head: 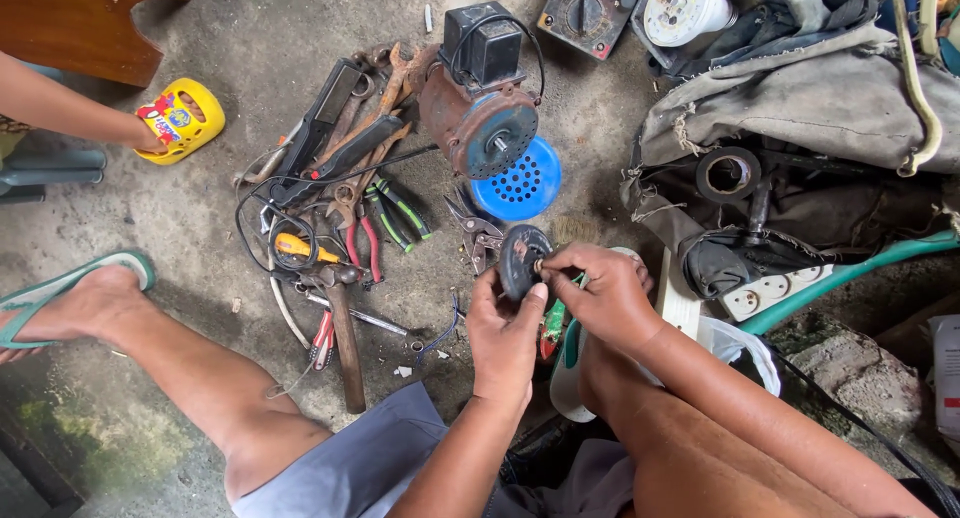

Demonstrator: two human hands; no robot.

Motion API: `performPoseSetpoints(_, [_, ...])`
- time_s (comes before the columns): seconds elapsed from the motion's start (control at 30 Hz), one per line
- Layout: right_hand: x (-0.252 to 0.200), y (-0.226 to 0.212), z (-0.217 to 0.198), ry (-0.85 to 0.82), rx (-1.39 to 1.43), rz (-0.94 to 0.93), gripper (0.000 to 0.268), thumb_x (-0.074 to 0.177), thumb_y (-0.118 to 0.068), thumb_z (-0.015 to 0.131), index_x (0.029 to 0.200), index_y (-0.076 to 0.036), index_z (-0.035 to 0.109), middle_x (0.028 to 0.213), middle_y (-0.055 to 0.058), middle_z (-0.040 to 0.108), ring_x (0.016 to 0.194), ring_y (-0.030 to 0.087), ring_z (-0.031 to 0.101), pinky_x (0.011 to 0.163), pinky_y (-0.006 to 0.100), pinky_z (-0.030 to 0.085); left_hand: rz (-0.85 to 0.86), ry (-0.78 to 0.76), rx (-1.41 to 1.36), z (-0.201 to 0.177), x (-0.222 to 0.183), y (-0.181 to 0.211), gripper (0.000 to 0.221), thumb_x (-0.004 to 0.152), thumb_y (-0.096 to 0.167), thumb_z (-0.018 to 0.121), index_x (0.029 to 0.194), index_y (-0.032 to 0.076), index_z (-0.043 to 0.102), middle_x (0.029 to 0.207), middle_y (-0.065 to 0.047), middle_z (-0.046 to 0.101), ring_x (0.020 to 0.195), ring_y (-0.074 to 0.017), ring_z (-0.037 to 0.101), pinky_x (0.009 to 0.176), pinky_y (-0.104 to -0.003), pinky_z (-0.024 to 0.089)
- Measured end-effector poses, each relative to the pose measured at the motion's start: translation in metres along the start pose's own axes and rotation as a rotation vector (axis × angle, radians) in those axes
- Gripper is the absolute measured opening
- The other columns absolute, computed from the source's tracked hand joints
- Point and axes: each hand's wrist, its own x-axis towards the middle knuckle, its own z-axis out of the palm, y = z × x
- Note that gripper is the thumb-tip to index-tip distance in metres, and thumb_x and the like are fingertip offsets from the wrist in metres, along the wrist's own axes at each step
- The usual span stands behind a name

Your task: The person is inspecting, cleaning, and reassembling components of a water pump motor while sitting on the floor.

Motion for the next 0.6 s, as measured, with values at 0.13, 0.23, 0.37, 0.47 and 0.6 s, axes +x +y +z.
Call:
performPoseSetpoints(0.13, [-0.001,0.007,0.004,-0.214,-0.092,-0.139,0.011,0.082,0.003,0.072,0.088,-0.007,0.074,0.083,0.013,0.076,0.08,0.036,0.075,0.076,0.045,0.059,-0.072,0.142,0.094,-0.019,0.01,-0.019,0.042,0.079,0.009,0.083,0.118,0.004,0.069,0.093,-0.015,0.069,0.085,-0.0198,0.065,0.066,-0.034,0.059])
performPoseSetpoints(0.23, [-0.001,0.003,0.008,-0.312,-0.25,-0.185,0.014,0.081,0.0,0.071,0.091,-0.01,0.069,0.082,0.013,0.074,0.078,0.039,0.073,0.071,0.047,0.059,-0.148,0.219,0.173,-0.022,0.008,-0.013,0.034,0.075,0.01,0.083,0.107,0.008,0.074,0.081,-0.011,0.067,0.071,-0.0169,0.062,0.057,-0.031,0.054])
performPoseSetpoints(0.37, [-0.001,0.003,0.015,-0.397,-0.268,-0.186,0.015,0.081,0.0,0.07,0.093,-0.009,0.068,0.081,0.015,0.074,0.076,0.04,0.073,0.068,0.049,0.06,-0.176,0.257,0.142,-0.027,0.008,-0.006,0.034,0.074,0.009,0.082,0.106,0.006,0.074,0.078,-0.012,0.067,0.07,-0.0174,0.063,0.055,-0.03,0.054])
performPoseSetpoints(0.47, [-0.004,0.01,0.02,-0.437,-0.339,-0.201,0.016,0.079,-0.005,0.073,0.093,-0.011,0.068,0.082,0.013,0.074,0.078,0.04,0.074,0.068,0.049,0.06,-0.168,0.257,0.18,-0.034,0.011,-0.01,0.039,0.071,0.009,0.083,0.109,0.007,0.074,0.079,-0.012,0.067,0.071,-0.0185,0.062,0.056,-0.033,0.054])
performPoseSetpoints(0.6, [-0.006,0.022,0.022,-0.422,-0.376,-0.193,0.017,0.077,-0.007,0.074,0.091,-0.014,0.069,0.081,0.009,0.074,0.077,0.035,0.074,0.069,0.044,0.06,-0.208,0.221,0.16,-0.036,0.015,-0.008,0.037,0.07,0.014,0.084,0.105,0.009,0.074,0.076,-0.011,0.067,0.069,-0.0177,0.063,0.056,-0.033,0.053])
